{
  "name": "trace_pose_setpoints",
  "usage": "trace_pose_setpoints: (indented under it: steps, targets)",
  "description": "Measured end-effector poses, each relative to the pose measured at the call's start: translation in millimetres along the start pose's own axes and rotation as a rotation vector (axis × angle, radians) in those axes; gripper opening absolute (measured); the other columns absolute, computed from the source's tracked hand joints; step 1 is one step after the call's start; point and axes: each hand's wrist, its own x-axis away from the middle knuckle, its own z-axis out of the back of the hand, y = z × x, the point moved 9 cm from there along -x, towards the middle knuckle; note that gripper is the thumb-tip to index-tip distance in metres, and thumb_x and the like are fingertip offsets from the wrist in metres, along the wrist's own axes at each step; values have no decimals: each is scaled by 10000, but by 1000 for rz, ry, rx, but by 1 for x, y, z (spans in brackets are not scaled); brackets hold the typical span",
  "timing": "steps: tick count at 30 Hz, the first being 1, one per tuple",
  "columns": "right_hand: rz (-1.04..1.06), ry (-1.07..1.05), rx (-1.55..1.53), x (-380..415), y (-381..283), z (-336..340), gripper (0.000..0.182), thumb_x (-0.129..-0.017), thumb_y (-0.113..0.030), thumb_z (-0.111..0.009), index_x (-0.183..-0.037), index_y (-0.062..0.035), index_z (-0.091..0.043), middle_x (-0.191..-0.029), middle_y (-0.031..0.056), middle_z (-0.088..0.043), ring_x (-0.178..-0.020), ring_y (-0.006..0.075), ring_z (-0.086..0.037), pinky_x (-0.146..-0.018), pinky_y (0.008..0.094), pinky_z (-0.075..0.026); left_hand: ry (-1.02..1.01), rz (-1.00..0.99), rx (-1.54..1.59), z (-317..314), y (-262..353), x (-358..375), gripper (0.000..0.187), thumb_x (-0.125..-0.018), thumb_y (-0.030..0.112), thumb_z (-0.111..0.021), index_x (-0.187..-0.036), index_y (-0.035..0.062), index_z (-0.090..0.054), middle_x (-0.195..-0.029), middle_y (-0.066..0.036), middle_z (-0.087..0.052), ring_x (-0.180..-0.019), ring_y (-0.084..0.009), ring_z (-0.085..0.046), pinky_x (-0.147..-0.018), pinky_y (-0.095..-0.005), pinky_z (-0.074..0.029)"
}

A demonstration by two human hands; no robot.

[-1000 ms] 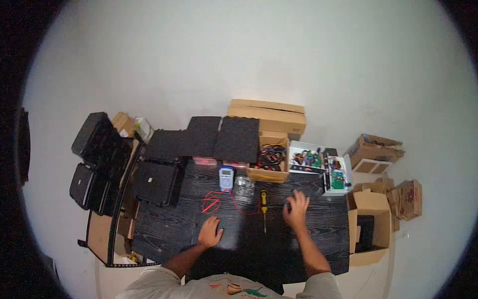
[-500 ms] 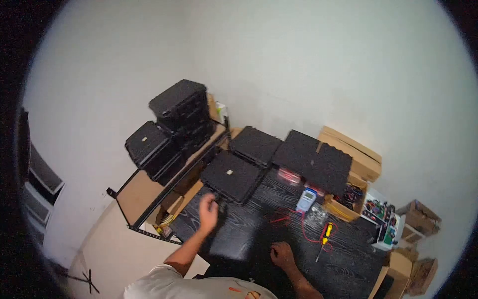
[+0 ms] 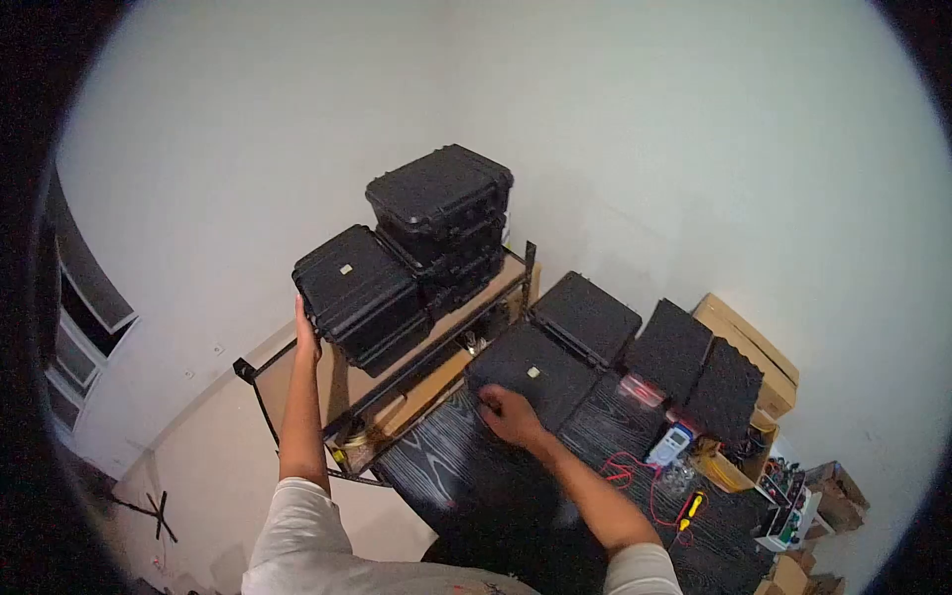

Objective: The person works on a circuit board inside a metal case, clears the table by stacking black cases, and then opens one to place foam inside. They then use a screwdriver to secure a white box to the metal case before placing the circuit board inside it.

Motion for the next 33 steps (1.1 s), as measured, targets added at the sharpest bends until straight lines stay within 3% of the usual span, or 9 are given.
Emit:
trace_pose_setpoints:
  steps: [3, 5, 10, 13, 18, 21, 22, 26, 33]
  targets:
    - [157, 23, -122, -112, 4, -43, 576, -1015, -144, -649, -1530, -18, -424, -1372, 185, -652, -1141, 236, -708, -953, 337, -546, -81, -33, -84, 0, 6, -44, 1002, -949, 784, -494, -1644, 90, -299, -1655, -163, -384, -1511, -314, -372, -1252, -469, -238]
    - [-116, -59, -516, -163, -13, -73, 816, -1001, -189, -683, -1656, -56, -215, -1609, 244, -415, -1324, 310, -602, -1037, 386, -507, -68, -10, -56, 4, 10, -68, 957, -946, 769, -519, -1597, 83, -370, -1610, -178, -437, -1486, -327, -399, -1229, -484, -285]
    - [-314, -32, -693, -213, -56, -111, 1198, -911, -271, -796, -1659, -29, 108, -1723, 257, -92, -1551, 403, -269, -1224, 443, -328, -164, 101, -93, -2, 24, -82, 896, -928, 710, -617, -1545, 86, -438, -1526, -186, -516, -1401, -336, -492, -1144, -505, -413]
    - [-352, -6, -752, -216, -60, -116, 1238, -890, -253, -797, -1665, -92, 155, -1741, 229, 52, -1579, 438, -161, -1199, 459, -358, -231, 30, -95, -3, 29, -89, 837, -925, 636, -676, -1521, 88, -463, -1454, -165, -572, -1301, -323, -572, -1084, -475, -473]
    - [-406, 3, -933, -199, -59, -114, 1231, -872, -230, -786, -1682, -174, 139, -1736, 234, -6, -1564, 472, -178, -1130, 490, -436, -155, -74, -50, 0, 45, -79, 755, -946, 549, -688, -1461, 28, -501, -1373, -151, -613, -1218, -287, -613, -1040, -412, -501]
    - [-289, 48, -847, -177, -65, -99, 1184, -940, -219, -732, -1664, -215, 205, -1631, 192, -281, -1441, 306, -418, -1063, 442, -484, -216, -195, -6, 5, 61, -58, 665, -999, 455, -656, -1472, 18, -491, -1363, -148, -606, -1228, -259, -591, -1066, -388, -473]
    - [-261, 38, -882, -164, -67, -96, 1148, -960, -161, -701, -1664, -195, 206, -1650, 129, -264, -1450, 270, -409, -1079, 395, -476, -183, -242, -41, 7, 69, -39, 653, -1008, 433, -655, -1475, 9, -486, -1373, -150, -601, -1247, -255, -576, -1090, -380, -448]
    - [31, -20, -1052, -89, -80, -84, 1074, -991, -39, -638, -1661, -148, 196, -1720, 147, -136, -1555, 271, -248, -1219, 432, -329, -99, -419, -222, 5, 95, 70, 641, -1018, 369, -672, -1478, -28, -469, -1409, -159, -581, -1308, -246, -527, -1146, -371, -381]
    - [-260, 96, -912, 69, -25, -93, 1226, -956, -306, -793, -1644, -57, 190, -1727, 207, -62, -1557, 331, -227, -1258, 454, -280, -80, -252, -537, 23, 7, 196, 570, -1009, 255, -700, -1434, -63, -495, -1347, -181, -626, -1250, -268, -579, -1129, -384, -406]
